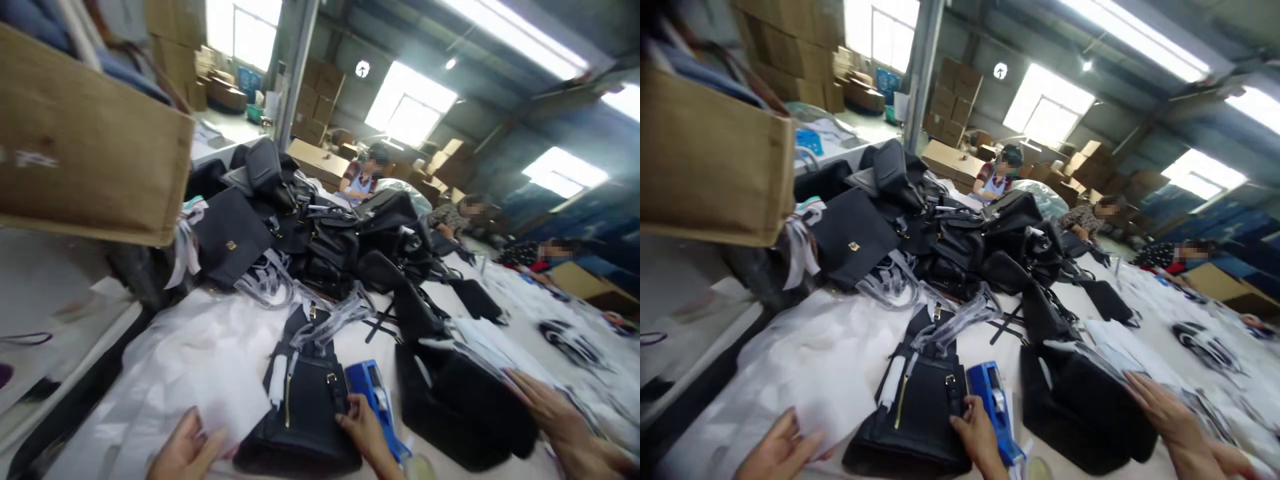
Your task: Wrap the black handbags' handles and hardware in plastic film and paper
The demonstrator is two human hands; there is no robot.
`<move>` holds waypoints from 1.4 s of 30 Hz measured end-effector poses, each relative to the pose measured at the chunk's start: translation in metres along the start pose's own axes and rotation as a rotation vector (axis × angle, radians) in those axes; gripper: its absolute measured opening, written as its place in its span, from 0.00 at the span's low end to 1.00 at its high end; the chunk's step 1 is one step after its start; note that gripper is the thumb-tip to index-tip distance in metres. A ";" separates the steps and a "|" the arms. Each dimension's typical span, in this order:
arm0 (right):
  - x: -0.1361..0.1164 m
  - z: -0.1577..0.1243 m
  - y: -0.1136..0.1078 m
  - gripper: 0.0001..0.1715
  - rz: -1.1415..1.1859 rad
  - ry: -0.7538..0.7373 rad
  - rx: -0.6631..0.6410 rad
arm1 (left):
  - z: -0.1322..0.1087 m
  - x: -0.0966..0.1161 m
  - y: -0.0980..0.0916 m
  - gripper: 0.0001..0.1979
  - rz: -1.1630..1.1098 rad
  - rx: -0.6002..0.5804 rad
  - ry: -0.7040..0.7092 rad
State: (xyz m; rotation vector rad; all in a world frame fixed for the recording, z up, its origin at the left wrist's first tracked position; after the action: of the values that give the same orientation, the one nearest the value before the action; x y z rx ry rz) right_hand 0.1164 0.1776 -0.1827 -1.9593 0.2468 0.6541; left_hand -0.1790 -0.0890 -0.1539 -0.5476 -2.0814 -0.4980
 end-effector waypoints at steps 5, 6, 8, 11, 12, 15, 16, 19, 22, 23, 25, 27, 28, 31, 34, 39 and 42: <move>0.020 -0.004 0.007 0.23 0.428 0.099 -0.062 | 0.007 0.012 0.164 0.22 0.098 -0.366 -0.009; 0.024 -0.006 0.006 0.21 0.460 0.099 -0.069 | 0.011 0.008 0.183 0.22 0.147 -0.386 0.001; 0.027 -0.009 -0.001 0.16 0.466 0.062 -0.063 | 0.018 -0.003 0.208 0.22 0.251 -0.417 0.029; 0.026 -0.014 -0.019 0.11 0.371 -0.051 -0.036 | 0.031 -0.024 0.219 0.19 0.408 -0.392 -0.016; 0.023 -0.015 -0.025 0.11 0.311 -0.086 -0.016 | 0.034 -0.030 0.218 0.18 0.450 -0.363 -0.046; 0.009 -0.010 -0.039 0.14 0.081 -0.138 0.034 | 0.038 -0.037 0.218 0.14 0.529 -0.291 -0.084; 0.002 -0.006 -0.040 0.15 -0.005 -0.150 0.034 | 0.037 -0.036 0.220 0.14 0.550 -0.279 -0.074; -0.016 0.011 -0.032 0.15 -0.207 -0.176 -0.026 | 0.033 -0.025 0.229 0.14 0.570 -0.286 -0.014; -0.018 0.023 -0.026 0.14 -0.236 -0.175 -0.046 | 0.026 -0.013 0.237 0.14 0.459 -0.332 -0.009; -0.015 0.025 -0.026 0.13 -0.184 -0.162 -0.039 | 0.024 -0.011 0.238 0.15 0.399 -0.350 -0.032; -0.006 0.025 -0.031 0.10 0.025 -0.119 -0.024 | 0.022 -0.009 0.240 0.15 0.285 -0.380 -0.090; -0.001 0.020 -0.039 0.08 0.295 -0.087 -0.033 | 0.023 -0.008 0.241 0.15 0.218 -0.394 -0.124; -0.002 0.016 -0.043 0.08 0.414 -0.087 -0.046 | 0.025 -0.008 0.243 0.15 0.215 -0.398 -0.121; -0.017 0.001 -0.055 0.09 0.625 -0.134 -0.118 | 0.034 -0.007 0.253 0.14 0.268 -0.441 -0.070; -0.025 -0.010 -0.061 0.10 0.666 -0.131 -0.111 | 0.040 -0.005 0.265 0.18 0.258 -0.463 -0.003; -0.024 -0.017 -0.053 0.13 0.659 -0.115 -0.091 | 0.038 -0.018 0.268 0.22 0.116 -0.309 0.024; -0.026 -0.016 -0.056 0.13 0.664 -0.141 -0.040 | 0.022 -0.038 0.281 0.22 0.049 -0.391 -0.048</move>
State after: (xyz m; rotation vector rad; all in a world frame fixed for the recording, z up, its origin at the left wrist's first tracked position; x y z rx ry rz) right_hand 0.1245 0.1873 -0.1199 -1.8477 0.8194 1.2220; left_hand -0.0190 0.1467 -0.1581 -0.8412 -2.0183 -0.8784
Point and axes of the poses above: each hand's wrist, its own z-axis towards the middle knuckle, its own y-axis out of the palm, x = y × z, the point moved 8 cm from there along z, towards the middle knuckle, and after that the axes turned 11 degrees about -z, right-handed, at the moved point
